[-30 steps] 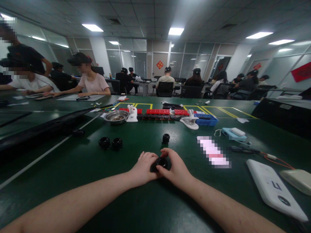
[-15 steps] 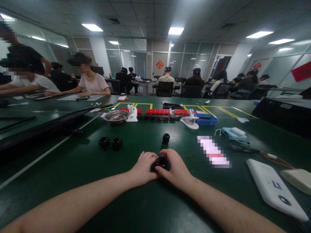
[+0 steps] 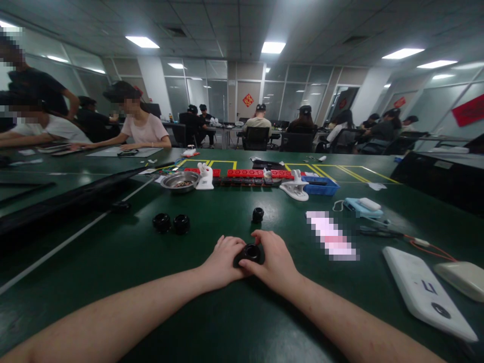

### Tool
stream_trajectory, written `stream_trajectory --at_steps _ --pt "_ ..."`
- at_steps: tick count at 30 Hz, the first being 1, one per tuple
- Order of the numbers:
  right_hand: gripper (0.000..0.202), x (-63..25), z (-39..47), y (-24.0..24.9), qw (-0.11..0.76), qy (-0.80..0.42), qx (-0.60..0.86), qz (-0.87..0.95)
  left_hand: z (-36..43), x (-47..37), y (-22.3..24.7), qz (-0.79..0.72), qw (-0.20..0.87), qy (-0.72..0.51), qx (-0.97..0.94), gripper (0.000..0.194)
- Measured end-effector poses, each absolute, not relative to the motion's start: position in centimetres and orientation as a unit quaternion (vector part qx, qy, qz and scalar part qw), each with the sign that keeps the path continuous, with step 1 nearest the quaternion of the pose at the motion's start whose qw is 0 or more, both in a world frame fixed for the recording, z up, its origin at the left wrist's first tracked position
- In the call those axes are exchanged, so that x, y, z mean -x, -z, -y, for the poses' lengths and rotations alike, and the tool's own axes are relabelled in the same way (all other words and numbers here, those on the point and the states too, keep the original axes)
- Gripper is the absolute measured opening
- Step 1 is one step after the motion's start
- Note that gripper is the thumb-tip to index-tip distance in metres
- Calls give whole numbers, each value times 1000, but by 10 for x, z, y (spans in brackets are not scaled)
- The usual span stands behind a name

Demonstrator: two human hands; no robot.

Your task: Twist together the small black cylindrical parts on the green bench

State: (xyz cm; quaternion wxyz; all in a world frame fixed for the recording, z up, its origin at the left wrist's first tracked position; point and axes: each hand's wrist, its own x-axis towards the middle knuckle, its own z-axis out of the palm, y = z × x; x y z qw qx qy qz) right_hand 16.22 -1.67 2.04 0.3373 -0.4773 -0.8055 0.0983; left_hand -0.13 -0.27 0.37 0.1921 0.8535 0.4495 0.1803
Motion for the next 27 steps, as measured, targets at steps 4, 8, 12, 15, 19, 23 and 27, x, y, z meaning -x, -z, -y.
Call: stream_trajectory --at_steps 4,8,12,15,19,23,27 --pt "41 -163 18 -19 342 -128 439 821 2 2 -2 -445 192 -179 -856 37" --pt "55 -165 18 -17 350 -154 396 835 0 2 0 -445 189 -180 -857 38" --pt "52 -164 18 -18 371 -140 429 811 1 2 -1 -442 187 -181 -858 35" --pt "45 -162 17 -18 365 -141 458 798 1 2 -2 -441 192 -184 -857 34" --pt "46 -163 18 -17 351 -177 411 822 1 2 -3 -444 201 -184 -854 41" --pt "58 -164 18 -17 347 -184 383 836 1 3 -1 -447 193 -183 -854 38" --pt "54 -163 17 -17 379 -163 430 803 1 3 -1 -441 190 -183 -858 36"
